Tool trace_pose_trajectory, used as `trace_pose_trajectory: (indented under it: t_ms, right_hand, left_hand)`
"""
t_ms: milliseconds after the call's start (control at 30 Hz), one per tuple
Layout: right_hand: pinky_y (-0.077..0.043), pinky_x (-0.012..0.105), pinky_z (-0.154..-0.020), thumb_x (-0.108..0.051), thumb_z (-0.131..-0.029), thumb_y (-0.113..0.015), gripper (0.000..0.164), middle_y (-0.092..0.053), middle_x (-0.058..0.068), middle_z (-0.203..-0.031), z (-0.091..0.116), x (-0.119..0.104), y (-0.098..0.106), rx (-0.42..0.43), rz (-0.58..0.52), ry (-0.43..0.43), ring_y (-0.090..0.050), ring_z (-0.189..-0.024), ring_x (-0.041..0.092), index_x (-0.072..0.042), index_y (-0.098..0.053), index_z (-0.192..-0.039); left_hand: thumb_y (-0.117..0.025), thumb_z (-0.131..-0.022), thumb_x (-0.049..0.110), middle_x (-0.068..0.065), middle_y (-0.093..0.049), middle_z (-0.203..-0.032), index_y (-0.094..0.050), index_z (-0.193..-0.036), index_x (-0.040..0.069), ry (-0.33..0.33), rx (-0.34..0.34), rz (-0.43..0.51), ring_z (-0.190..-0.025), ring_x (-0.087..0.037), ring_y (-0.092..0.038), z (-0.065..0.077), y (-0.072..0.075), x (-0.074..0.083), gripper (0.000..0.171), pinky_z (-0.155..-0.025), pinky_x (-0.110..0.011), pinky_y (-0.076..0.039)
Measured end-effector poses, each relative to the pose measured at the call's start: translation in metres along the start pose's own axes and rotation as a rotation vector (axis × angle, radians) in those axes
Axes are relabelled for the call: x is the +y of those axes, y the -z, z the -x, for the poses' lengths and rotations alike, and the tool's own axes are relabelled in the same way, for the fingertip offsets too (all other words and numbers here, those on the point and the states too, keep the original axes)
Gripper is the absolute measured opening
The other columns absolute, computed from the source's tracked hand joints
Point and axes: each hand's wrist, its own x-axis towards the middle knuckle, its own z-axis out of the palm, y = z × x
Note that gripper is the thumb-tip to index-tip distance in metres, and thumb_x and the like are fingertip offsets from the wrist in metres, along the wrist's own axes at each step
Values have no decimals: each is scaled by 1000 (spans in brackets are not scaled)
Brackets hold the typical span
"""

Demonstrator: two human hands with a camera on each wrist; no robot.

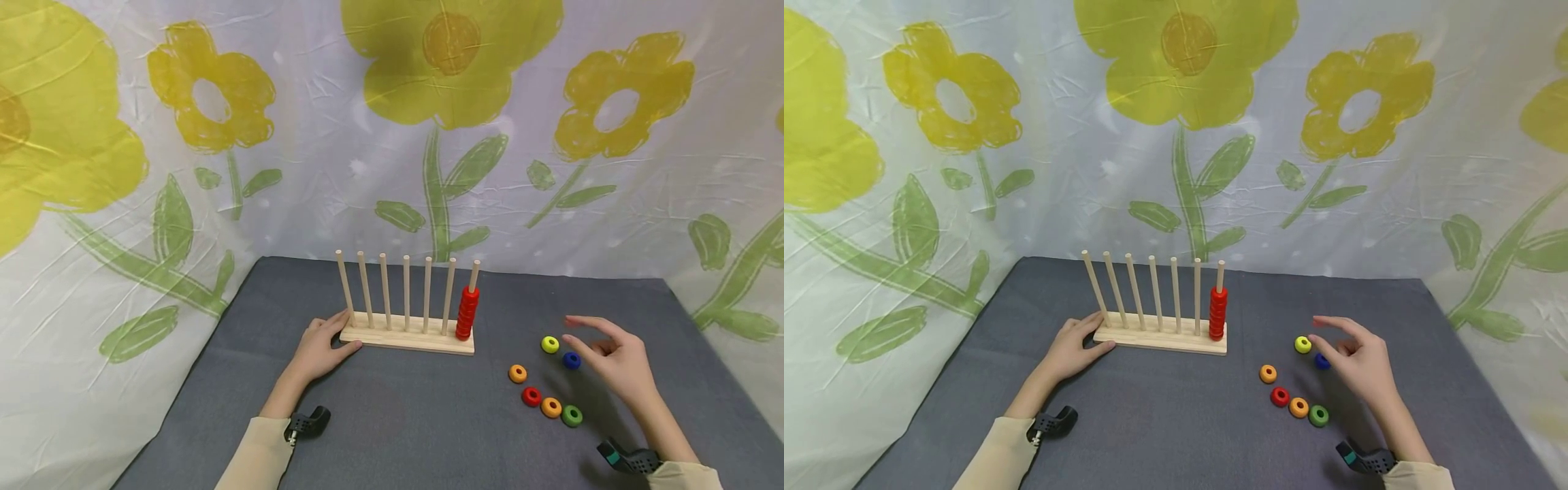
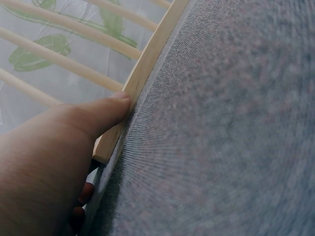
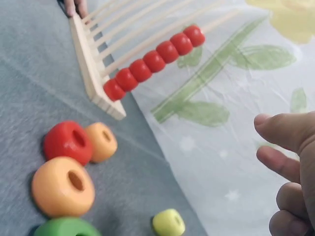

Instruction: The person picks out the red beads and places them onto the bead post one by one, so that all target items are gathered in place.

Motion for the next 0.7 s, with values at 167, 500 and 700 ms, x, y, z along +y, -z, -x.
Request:
trace_pose_trajectory:
  t_ms: [167,500,700]
  right_hand:
    - [-27,27,-37,-4,-88,-81,35,-69,-1,-83,10,11,-1,-16,-3,-6,-27,-37,2,-15,-74,-120]
    - [-28,29,-37,-7,-91,-78,27,-74,9,-92,22,35,-21,-245,-178,-20,-28,-39,4,-4,-73,-118]
    - [-30,27,-35,-3,-91,-77,29,-74,11,-102,30,46,-31,-471,-336,1,-23,-38,11,-4,-72,-120]
  left_hand:
    - [-69,-94,53,-10,-43,-157,-43,-156,10,3,-4,-4,-107,-28,-48,0,1,0,80,-91,-52,-40]
    - [-69,-94,53,-11,-43,-157,-42,-156,10,-2,-2,-9,-107,-28,-48,-1,1,-1,80,-91,-52,-40]
    - [-70,-93,54,-10,-43,-157,-43,-156,11,-7,-2,-3,-108,-28,-48,0,0,-2,80,-93,-53,-40]
